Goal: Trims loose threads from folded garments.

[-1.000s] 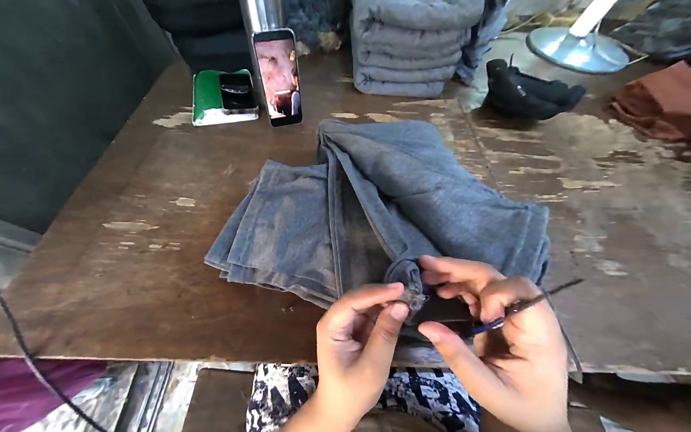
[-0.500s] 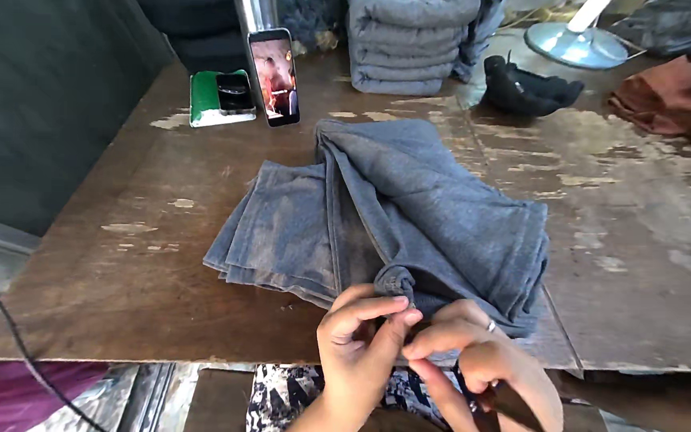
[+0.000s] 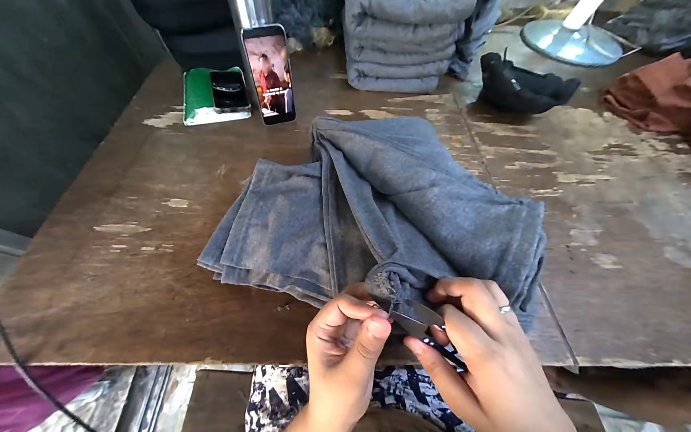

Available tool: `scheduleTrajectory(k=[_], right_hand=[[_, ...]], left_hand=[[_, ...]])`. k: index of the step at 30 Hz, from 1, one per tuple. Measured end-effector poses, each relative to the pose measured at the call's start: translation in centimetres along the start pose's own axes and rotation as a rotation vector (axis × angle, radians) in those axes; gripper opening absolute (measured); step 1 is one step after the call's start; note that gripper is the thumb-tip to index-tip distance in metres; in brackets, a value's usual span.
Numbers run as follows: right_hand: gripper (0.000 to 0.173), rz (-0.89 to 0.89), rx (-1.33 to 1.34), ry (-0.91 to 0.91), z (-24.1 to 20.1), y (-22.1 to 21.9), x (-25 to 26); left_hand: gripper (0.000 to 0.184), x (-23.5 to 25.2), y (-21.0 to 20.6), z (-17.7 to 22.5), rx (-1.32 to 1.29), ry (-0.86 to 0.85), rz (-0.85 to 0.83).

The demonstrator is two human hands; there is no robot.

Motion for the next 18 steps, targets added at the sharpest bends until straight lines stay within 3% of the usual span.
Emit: scheduleTrajectory(k=[11, 18], right_hand=[[0.043, -0.010, -0.034, -0.010, -0.92, -0.78, 1.03], [0.045, 0.002, -0.008, 0.005, -0.71, -0.87, 0.91]], left_hand=[[0.009, -0.18, -0.17, 0.09, 0.068, -0.046, -0.043], [0.016, 0.30, -0.08, -0.16, 0.001, 0.029, 0.044]])
Point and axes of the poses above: each hand's wrist, its own x-axis towards the middle knuckle, its own y-axis out of the back of the hand, z = x × y, the point moved 6 cm from there along x, towards the middle knuckle, and after that the axes turned 11 degrees about x, right-handed, at the moved point
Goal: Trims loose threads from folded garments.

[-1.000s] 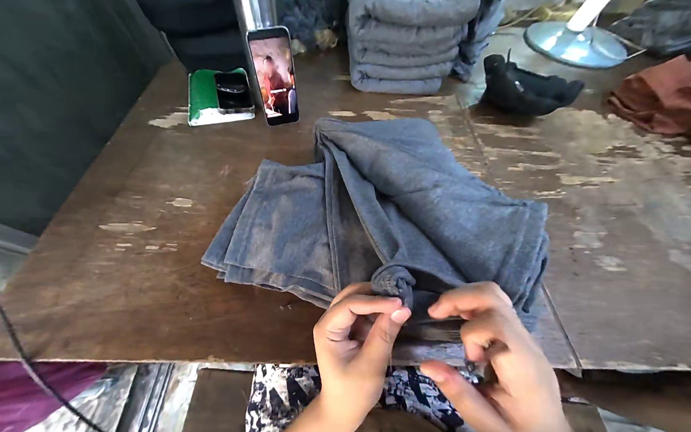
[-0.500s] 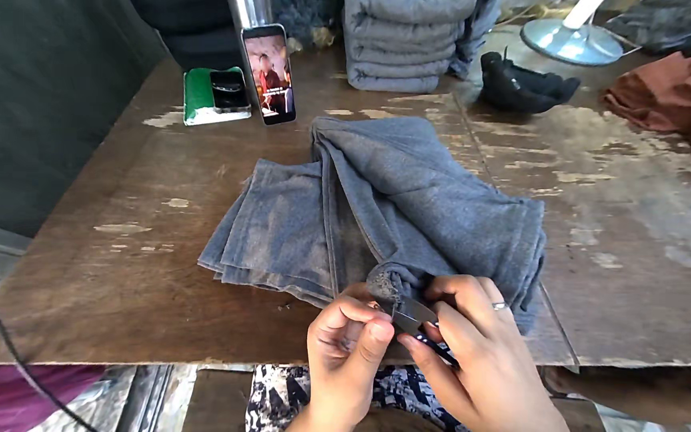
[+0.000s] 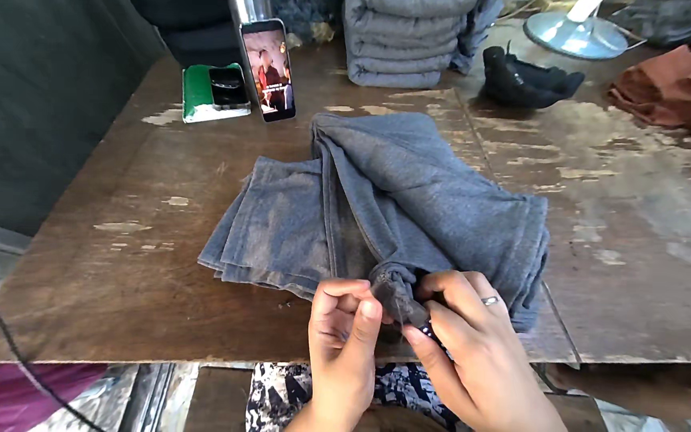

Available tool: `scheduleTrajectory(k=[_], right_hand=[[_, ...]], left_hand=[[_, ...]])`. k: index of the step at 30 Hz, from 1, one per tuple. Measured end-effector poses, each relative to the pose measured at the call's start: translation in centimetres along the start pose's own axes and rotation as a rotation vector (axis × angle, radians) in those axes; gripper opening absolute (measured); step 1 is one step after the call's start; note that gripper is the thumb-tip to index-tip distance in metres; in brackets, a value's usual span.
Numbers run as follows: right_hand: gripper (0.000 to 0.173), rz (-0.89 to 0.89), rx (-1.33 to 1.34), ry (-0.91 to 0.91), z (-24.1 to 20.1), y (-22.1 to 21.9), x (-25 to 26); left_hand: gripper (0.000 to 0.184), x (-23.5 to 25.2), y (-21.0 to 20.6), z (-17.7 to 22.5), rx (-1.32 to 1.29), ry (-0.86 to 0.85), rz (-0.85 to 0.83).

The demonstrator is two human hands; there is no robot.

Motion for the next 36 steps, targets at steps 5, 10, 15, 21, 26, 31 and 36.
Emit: scheduleTrajectory(k=[5, 10, 15, 21, 26, 31, 36], right_hand=[[0.043, -0.009, 0.053, -0.004, 0.32, 0.19, -0.37], [0.041, -0.010, 0.070, -0.020, 0.36, 0.25, -0.32], [0.043, -0.013, 0.047, -0.018, 0.07, 0.06, 0.27], [0.047, -0.029, 0.049, 0.004, 0.17, 0.03, 0.32], [0.048, -0.062, 0.086, -0.018, 0.24, 0.16, 0.30], [0.044, -0.065, 0.061, -0.011, 0.18, 0.16, 0.37], [0.046, -0.026, 0.187, -0.009, 0.66, 0.84, 0.11]], left_hand=[[0.018, 0.28, 0.01, 0.03, -0.003, 0.052, 0.053], [0.021, 0.34, -0.10, 0.27, 0.049, -0.013, -0.003], [0.022, 0.18, -0.30, 0.49, 0.137, -0.091, -0.030], [0.022, 0.21, -0.04, 0.34, 0.153, -0.109, -0.034], [0.023, 0.24, -0.17, 0.47, 0.204, -0.154, -0.067], [0.023, 0.18, -0.02, 0.37, 0.202, -0.146, -0.058], [0.023, 0.00, 0.39, 0.29, 0.104, -0.115, -0.087]])
Point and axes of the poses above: each hand's wrist, its own x-axis towards the middle knuckle, its own y-axis out of the back of the hand, z = x × y, the point moved 6 cm from there along x, towards the middle knuckle, and after that the axes turned 11 degrees about x, right-handed, at the moved point
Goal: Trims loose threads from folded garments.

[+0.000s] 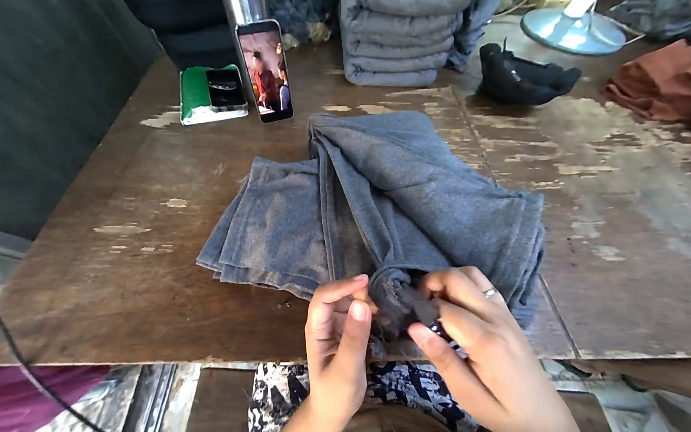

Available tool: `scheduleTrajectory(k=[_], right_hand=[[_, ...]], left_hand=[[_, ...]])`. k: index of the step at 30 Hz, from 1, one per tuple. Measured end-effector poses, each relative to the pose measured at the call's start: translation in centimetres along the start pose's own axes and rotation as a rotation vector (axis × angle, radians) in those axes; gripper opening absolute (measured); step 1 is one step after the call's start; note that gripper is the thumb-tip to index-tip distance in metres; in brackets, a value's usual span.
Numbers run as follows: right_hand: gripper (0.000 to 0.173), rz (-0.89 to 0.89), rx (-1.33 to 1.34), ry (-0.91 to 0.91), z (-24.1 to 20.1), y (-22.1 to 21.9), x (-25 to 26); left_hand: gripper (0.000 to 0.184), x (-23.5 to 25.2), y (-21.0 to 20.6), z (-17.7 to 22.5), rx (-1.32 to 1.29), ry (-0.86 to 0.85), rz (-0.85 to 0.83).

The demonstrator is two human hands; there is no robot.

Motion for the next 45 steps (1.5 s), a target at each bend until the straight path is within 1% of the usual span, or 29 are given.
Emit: scheduleTrajectory(k=[3, 5, 6, 7, 9, 10, 13, 15, 17, 18, 20, 23, 24, 25, 26, 28, 30, 32, 34, 36, 39, 41, 43, 45], right_hand=[[0.044, 0.056, 0.143, 0.012, 0.5, 1.5, -0.4], [0.044, 0.053, 0.161, 0.016, 0.7, 2.2, -0.7], [0.045, 0.042, 0.160, 0.010, 0.8, 2.3, -0.8], [0.045, 0.029, 0.151, 0.006, 1.0, 2.3, -1.0], [0.042, 0.017, 0.122, 0.016, 1.5, 1.9, -1.2], [0.041, 0.024, 0.118, 0.024, 1.7, 1.8, -1.2], [0.040, 0.098, 0.075, 0.027, 1.6, 2.1, -1.0], [0.036, 0.165, -0.010, 0.022, 1.5, 2.2, -0.3], [0.029, 0.179, -0.095, 0.033, 1.8, 2.1, 0.6], [0.026, 0.165, -0.091, 0.036, 2.1, 2.1, 1.0], [0.019, 0.168, 0.048, 0.068, 2.6, 2.7, 1.3], [0.009, 0.211, 0.284, 0.105, 3.4, 4.7, 0.7], [0.008, 0.188, 0.304, 0.091, 3.7, 5.1, 0.3], [0.007, 0.133, 0.277, 0.066, 3.9, 5.1, -0.1], [0.009, 0.052, 0.220, 0.041, 4.1, 4.8, -0.5], [0.027, -0.091, 0.070, 0.037, 4.0, 4.0, -1.1], [0.047, -0.173, -0.093, 0.062, 3.2, 3.4, -1.4], [0.057, -0.239, -0.237, 0.059, 2.3, 3.1, -1.6], [0.059, -0.294, -0.327, 0.057, 1.7, 2.9, -1.7], [0.058, -0.322, -0.378, 0.068, 1.1, 2.8, -1.5], [0.052, -0.276, -0.444, 0.148, 1.2, 2.3, -1.6], [0.052, -0.247, -0.461, 0.183, 1.3, 2.2, -1.6], [0.052, -0.260, -0.459, 0.170, 1.3, 2.3, -1.6], [0.052, -0.319, -0.455, 0.109, 0.8, 2.6, -1.3]], left_hand=[[0.035, -0.1, -0.1, 0.2, 0.052, -0.078, -0.072], [0.042, -0.1, -0.4, 0.3, 0.156, -0.103, -0.040], [0.040, -0.1, -0.4, 0.3, 0.218, -0.105, -0.010], [0.034, -0.1, -0.5, 0.4, 0.264, -0.105, 0.019], [0.015, 0.0, -0.4, 0.4, 0.292, -0.111, 0.036], [0.011, 0.0, -0.4, 0.4, 0.280, -0.110, 0.041], [0.009, -0.1, -0.2, 0.4, 0.213, -0.079, 0.075], [0.014, 0.1, -0.2, 0.4, 0.178, -0.058, 0.067], [0.032, 0.3, -0.3, 0.5, 0.169, -0.045, 0.026], [0.035, 0.3, -0.3, 0.5, 0.181, -0.046, 0.020], [0.025, 0.2, -0.1, 1.1, 0.275, -0.100, 0.016], [0.006, -0.2, 0.1, 2.4, 0.561, -0.302, -0.120], [0.004, -0.4, 0.1, 2.6, 0.616, -0.333, -0.169], [0.003, -0.5, 0.2, 2.6, 0.647, -0.324, -0.215], [0.003, -0.7, 0.3, 2.4, 0.653, -0.296, -0.254], [0.002, -0.9, 0.4, 2.0, 0.629, -0.235, -0.296], [0.001, -0.9, 0.4, 1.9, 0.592, -0.195, -0.296], [0.002, -0.9, 0.3, 1.8, 0.582, -0.170, -0.277], [0.003, -0.8, 0.0, 1.9, 0.598, -0.156, -0.254], [0.004, -0.8, -0.2, 2.0, 0.598, -0.152, -0.247], [0.003, -0.9, -0.4, 2.0, 0.594, -0.171, -0.264], [0.002, -1.0, -0.3, 2.1, 0.603, -0.179, -0.275], [0.002, -0.9, -0.1, 2.2, 0.615, -0.177, -0.266], [0.003, -0.8, 0.0, 2.2, 0.615, -0.174, -0.260]])
Point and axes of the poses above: each hand's wrist, its own x-axis towards the middle knuckle, its own y-axis out of the back of the hand, z = x × y, the point moved 6 cm from there along x, towards the middle knuckle, and after that the axes turned 11 degrees about x, right-handed, at the moved point
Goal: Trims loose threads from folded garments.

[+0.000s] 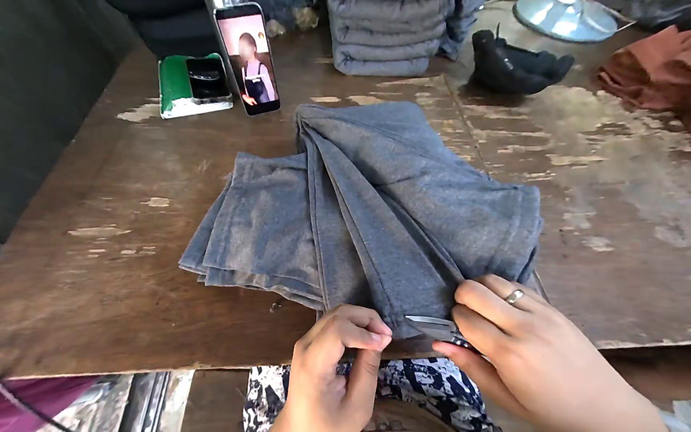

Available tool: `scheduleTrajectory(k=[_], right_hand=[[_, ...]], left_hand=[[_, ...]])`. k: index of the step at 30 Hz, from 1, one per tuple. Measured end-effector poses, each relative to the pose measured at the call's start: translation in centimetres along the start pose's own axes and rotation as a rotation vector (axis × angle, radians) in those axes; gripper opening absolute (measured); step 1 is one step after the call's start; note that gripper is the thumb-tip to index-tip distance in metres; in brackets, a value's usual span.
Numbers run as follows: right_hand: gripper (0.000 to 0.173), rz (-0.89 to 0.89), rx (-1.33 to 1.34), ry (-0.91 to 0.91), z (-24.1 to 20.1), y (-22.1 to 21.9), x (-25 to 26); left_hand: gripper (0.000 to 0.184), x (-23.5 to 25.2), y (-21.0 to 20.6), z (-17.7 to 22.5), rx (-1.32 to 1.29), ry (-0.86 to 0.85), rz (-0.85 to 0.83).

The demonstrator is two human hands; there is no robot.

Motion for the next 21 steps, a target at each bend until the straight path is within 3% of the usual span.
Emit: scheduleTrajectory(k=[8, 10, 13, 14, 15, 18, 21], right_hand=[[0.054, -0.007, -0.023, -0.046, -0.4, -0.1, 0.5], [0.056, -0.042, 0.061, -0.086, 0.1, 0.3, 0.4], [0.061, -0.043, 0.225, -0.116, 1.2, 0.9, -0.2], [0.061, -0.025, 0.255, -0.113, 1.5, 1.0, -0.2], [0.060, 0.014, 0.270, -0.102, 1.6, 1.2, -0.3], [0.050, 0.223, 0.256, -0.022, 1.2, 1.4, 0.2], [0.037, 0.339, 0.251, 0.012, -0.4, 1.1, 1.0]], left_hand=[[0.002, 0.0, 0.3, 0.3, -0.046, -0.035, -0.060], [0.014, -0.2, 0.9, 1.0, -0.134, -0.065, -0.242], [0.044, -0.9, 1.5, 1.6, -0.230, -0.115, -0.675], [0.048, -1.0, 1.8, 1.6, -0.192, -0.119, -0.716], [0.048, -0.9, 2.2, 1.6, -0.120, -0.107, -0.662], [0.040, 0.1, 3.0, 1.1, 0.188, -0.041, -0.273], [0.041, 0.7, 2.2, 0.1, 0.411, -0.025, -0.123]])
Point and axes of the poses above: each hand's wrist, its own x-axis towards the middle knuckle, its own y-axis out of the back of the hand, z = x × y, the point moved 6 cm from there along x, towards the middle knuckle, and after that the axes turned 11 degrees about x, right-handed, at the moved point
